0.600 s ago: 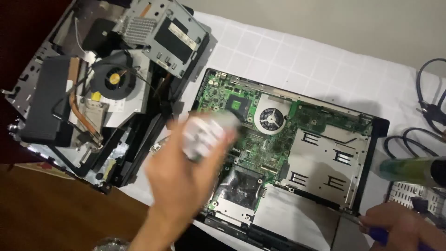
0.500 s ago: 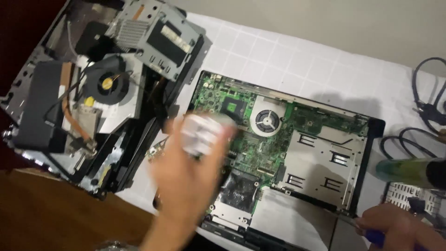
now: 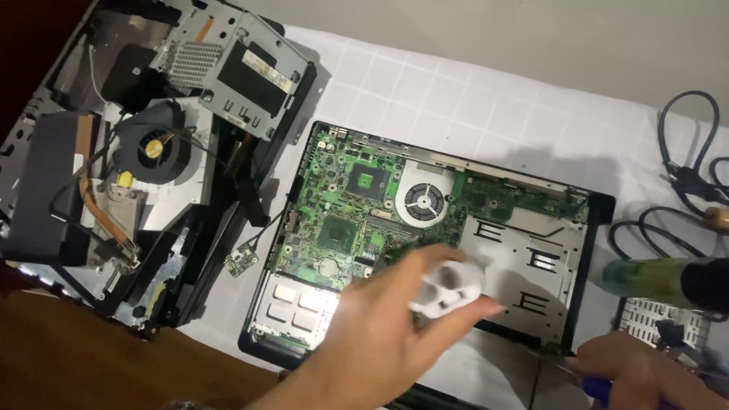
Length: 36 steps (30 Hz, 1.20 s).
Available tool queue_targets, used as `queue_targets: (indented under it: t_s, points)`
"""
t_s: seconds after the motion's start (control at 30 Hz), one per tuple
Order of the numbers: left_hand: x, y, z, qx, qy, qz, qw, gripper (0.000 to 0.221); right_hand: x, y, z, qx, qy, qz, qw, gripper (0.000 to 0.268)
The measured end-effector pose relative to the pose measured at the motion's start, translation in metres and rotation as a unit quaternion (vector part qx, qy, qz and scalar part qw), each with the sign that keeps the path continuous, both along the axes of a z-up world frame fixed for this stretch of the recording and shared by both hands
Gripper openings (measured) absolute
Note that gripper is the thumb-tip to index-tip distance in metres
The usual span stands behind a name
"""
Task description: Reassembling internal computer components by connecting ribbon cables and small electronic parts to the motherboard.
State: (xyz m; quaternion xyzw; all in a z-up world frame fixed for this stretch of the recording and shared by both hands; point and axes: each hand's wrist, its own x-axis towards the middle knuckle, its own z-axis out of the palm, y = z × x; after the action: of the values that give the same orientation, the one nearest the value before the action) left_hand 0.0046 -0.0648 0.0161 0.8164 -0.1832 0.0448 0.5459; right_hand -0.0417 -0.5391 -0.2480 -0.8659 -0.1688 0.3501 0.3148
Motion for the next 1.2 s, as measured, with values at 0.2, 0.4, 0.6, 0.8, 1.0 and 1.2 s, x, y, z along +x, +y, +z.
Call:
queue_targets:
  t_s: [0.2, 0.4, 0.6, 0.8, 1.0, 1.2]
  points:
    - [0.077, 0.027, -0.029, 0.117, -0.113, -0.022, 0.987, 0.031, 0.011, 0.043, -0.024, 0.758, 0.193, 0.064, 0.620, 0.031]
    - [0.089, 0.041, 0.009, 0.168, 0.046, -0.079, 0.982, 0.031, 0.054, 0.080, -0.030, -0.368, 0.376, 0.419, 0.740, 0.064]
    - [0.105, 0.042, 0.012, 0.142, 0.090, -0.075, 0.983, 0.031, 0.003, 0.237, 0.250, -0.055, -0.164, -0.454, 0.874, 0.063]
    - [0.100, 0.048, 0.006, 0.177, 0.058, -0.033, 0.982, 0.032, 0.001, 0.241, 0.243, 0.029, -0.188, -0.481, 0.856, 0.060]
    - [0.089, 0.040, -0.006, 0.166, -0.047, 0.013, 0.985, 0.029, 0.001, 0.237, 0.246, 0.053, -0.158, -0.486, 0.858, 0.060]
    - [0.078, 0.019, -0.010, 0.148, -0.138, 0.065, 0.977, 0.027, -0.001, 0.245, 0.245, 0.064, -0.190, -0.493, 0.847, 0.061]
